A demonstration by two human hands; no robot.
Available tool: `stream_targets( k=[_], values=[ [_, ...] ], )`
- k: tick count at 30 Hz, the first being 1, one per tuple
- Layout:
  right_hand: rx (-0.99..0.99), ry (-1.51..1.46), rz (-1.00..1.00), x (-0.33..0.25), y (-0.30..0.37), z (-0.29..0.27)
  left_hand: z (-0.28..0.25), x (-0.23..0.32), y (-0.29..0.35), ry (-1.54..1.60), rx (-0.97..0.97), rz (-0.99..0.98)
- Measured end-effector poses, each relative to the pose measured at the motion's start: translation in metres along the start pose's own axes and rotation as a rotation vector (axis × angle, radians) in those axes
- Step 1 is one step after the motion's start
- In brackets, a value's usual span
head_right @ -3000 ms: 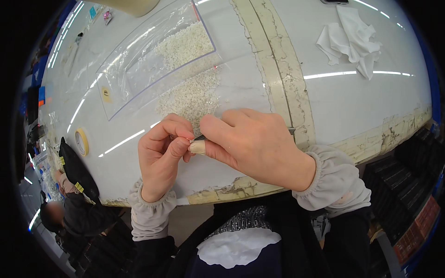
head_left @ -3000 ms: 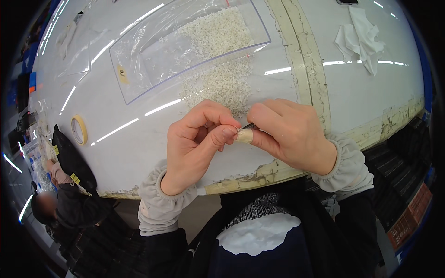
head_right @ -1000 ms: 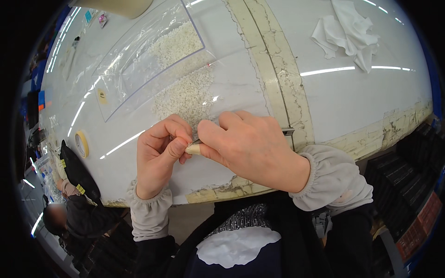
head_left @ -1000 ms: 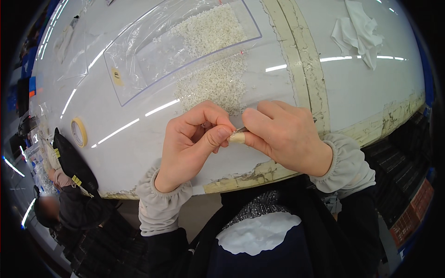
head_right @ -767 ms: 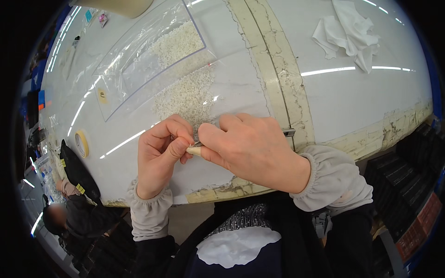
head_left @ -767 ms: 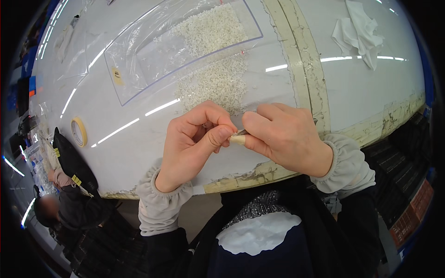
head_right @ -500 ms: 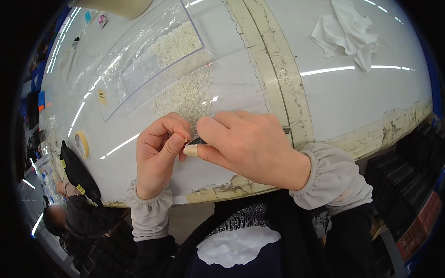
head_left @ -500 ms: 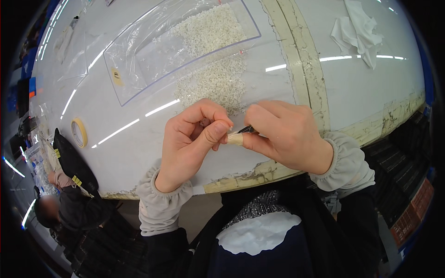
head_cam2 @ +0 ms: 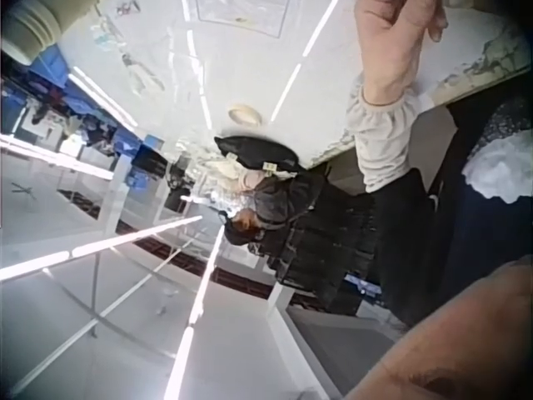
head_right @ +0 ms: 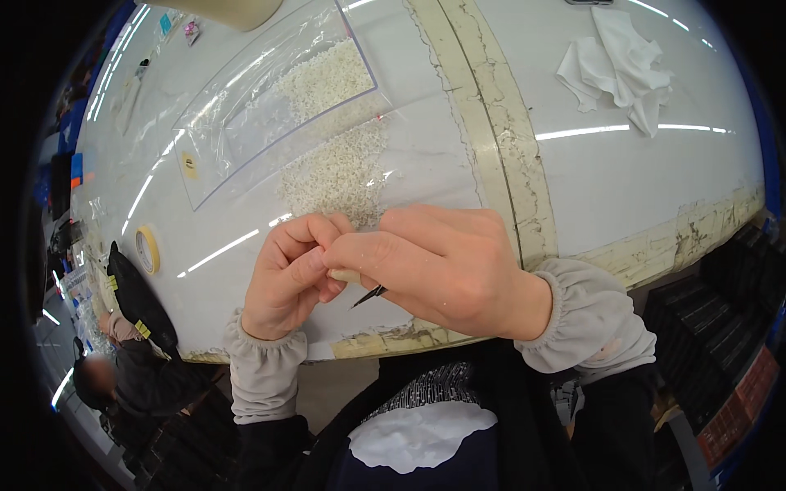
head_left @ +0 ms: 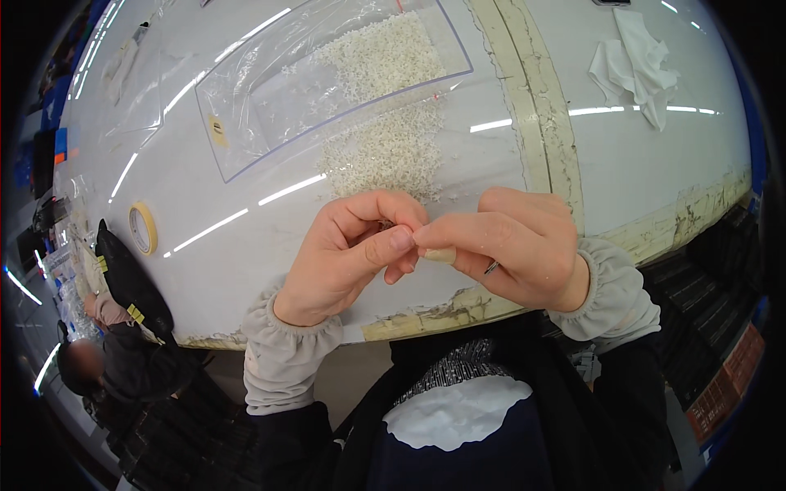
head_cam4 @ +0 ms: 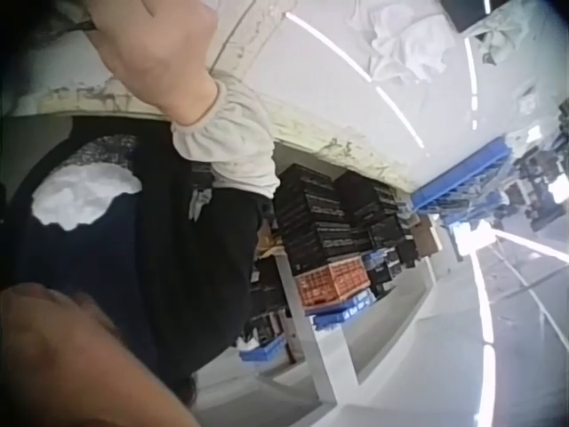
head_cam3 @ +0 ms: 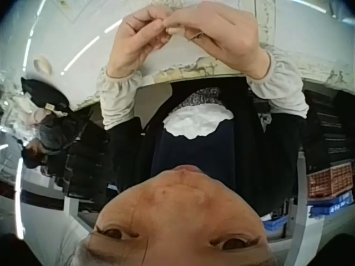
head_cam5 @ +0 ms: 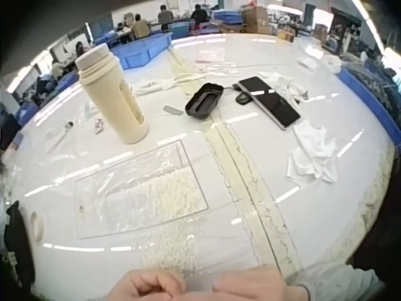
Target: Assembling or sorting small white components using tweezers at a workbench.
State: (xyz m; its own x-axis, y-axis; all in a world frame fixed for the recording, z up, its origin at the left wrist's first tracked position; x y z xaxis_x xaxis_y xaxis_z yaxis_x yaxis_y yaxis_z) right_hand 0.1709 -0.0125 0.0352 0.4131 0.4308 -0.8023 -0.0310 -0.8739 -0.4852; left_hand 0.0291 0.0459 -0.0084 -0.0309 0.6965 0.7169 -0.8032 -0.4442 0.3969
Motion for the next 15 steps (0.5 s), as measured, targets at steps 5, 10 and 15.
stream_targets(
  k=[5, 10, 15],
  values=[
    [-0.094, -0.044, -0.053, -0.003, -0.001, 0.001, 0.001, -0.01, -0.001, 0.104, -0.058, -0.042],
    [0.003, 0.008, 0.138, 0.005, 0.0, 0.004, 0.001, -0.006, -0.003, 0.064, -0.066, 0.088],
    [-0.103, 0.162, 0.259, 0.014, 0.006, 0.009, 0.003, -0.008, -0.005, 0.02, 0.068, 0.114]
  ],
)
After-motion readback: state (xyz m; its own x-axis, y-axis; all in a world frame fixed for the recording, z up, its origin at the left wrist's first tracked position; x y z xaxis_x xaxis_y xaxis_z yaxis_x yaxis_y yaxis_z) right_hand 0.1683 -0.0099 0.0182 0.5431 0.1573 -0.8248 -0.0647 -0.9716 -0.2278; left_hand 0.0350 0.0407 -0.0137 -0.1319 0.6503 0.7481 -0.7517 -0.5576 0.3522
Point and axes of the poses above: each hand's wrist, its own y-axis away from the middle knuckle, its own z-axis out of the palm, x = y × z, the point moved 5 cm from there along -y, towards the middle knuckle, and after that the axes turned 8 degrees about -y, right-handed, at the moved point
